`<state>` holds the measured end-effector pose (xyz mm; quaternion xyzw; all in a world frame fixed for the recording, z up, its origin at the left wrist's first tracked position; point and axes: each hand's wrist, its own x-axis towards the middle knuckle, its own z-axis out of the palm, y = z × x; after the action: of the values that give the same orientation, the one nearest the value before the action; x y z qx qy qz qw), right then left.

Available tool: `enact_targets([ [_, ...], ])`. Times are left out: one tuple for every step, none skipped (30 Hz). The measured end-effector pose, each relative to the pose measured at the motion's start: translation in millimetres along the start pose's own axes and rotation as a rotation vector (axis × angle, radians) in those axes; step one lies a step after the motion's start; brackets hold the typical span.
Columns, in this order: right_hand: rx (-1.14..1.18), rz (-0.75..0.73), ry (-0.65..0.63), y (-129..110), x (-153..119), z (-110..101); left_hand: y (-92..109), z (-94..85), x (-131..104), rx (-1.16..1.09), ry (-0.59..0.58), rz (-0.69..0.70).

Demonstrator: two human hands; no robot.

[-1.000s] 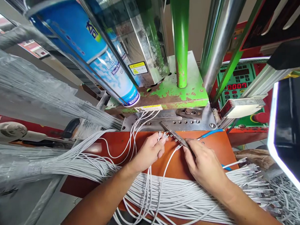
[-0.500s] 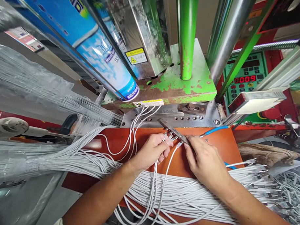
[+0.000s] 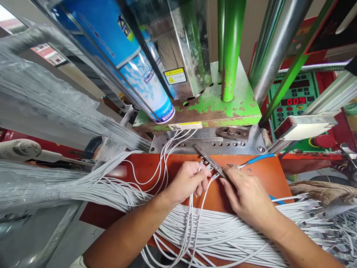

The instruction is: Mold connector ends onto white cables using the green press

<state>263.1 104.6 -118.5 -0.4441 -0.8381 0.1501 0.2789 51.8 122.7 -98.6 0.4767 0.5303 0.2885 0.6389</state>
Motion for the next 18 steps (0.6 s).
enact_targets([
  [0.002, 0.030, 0.017, 0, 0, 1, 1, -2.7, 0, 0.018, -0.014, 0.018],
  [0.006, 0.061, 0.037, 0, -1, 1, 2, -5.8, 1, 0.035, -0.018, 0.031],
  [0.012, 0.086, 0.056, 1, -1, 1, 2, -8.9, 1, 0.050, -0.012, 0.032],
  [0.020, 0.104, 0.068, 1, -2, 1, 2, -11.9, 2, 0.064, 0.004, 0.025],
  [0.030, 0.115, 0.075, 1, -3, 1, 2, -14.4, 2, 0.075, 0.022, 0.015],
  [0.040, 0.119, 0.078, 1, -3, 0, 2, -16.4, 2, 0.084, 0.034, 0.005],
  [0.046, 0.120, 0.077, 2, -4, 0, 1, -17.9, 3, 0.089, 0.039, -0.004],
  [0.048, 0.119, 0.074, 2, -4, 0, 0, -18.8, 3, 0.094, 0.041, -0.010],
  [0.047, 0.115, 0.070, 2, -4, -1, 0, -19.3, 4, 0.096, 0.042, -0.013],
  [0.044, 0.107, 0.065, 2, -4, -1, 0, -19.4, 5, 0.095, 0.043, -0.013],
  [0.041, 0.094, 0.056, 2, -4, 0, 0, -19.3, 5, 0.091, 0.045, -0.012],
  [0.037, 0.078, 0.049, 2, -4, 0, 0, -19.0, 6, 0.087, 0.050, -0.006],
  [0.035, 0.061, 0.045, 2, -4, 0, 1, -18.7, 7, 0.083, 0.052, -0.001],
  [0.031, 0.044, 0.042, 2, -4, 0, 1, -18.4, 8, 0.080, 0.052, 0.001],
  [0.027, 0.029, 0.036, 2, -4, 1, 2, -18.2, 8, 0.081, 0.047, 0.000],
  [0.019, 0.018, 0.030, 2, -4, 0, 4, -18.0, 9, 0.085, 0.041, -0.007],
  [0.010, 0.008, 0.027, 2, -4, 0, 5, -17.7, 9, 0.087, 0.033, -0.020],
  [0.002, -0.001, 0.022, 2, -5, 0, 6, -17.6, 9, 0.090, 0.028, -0.036],
])
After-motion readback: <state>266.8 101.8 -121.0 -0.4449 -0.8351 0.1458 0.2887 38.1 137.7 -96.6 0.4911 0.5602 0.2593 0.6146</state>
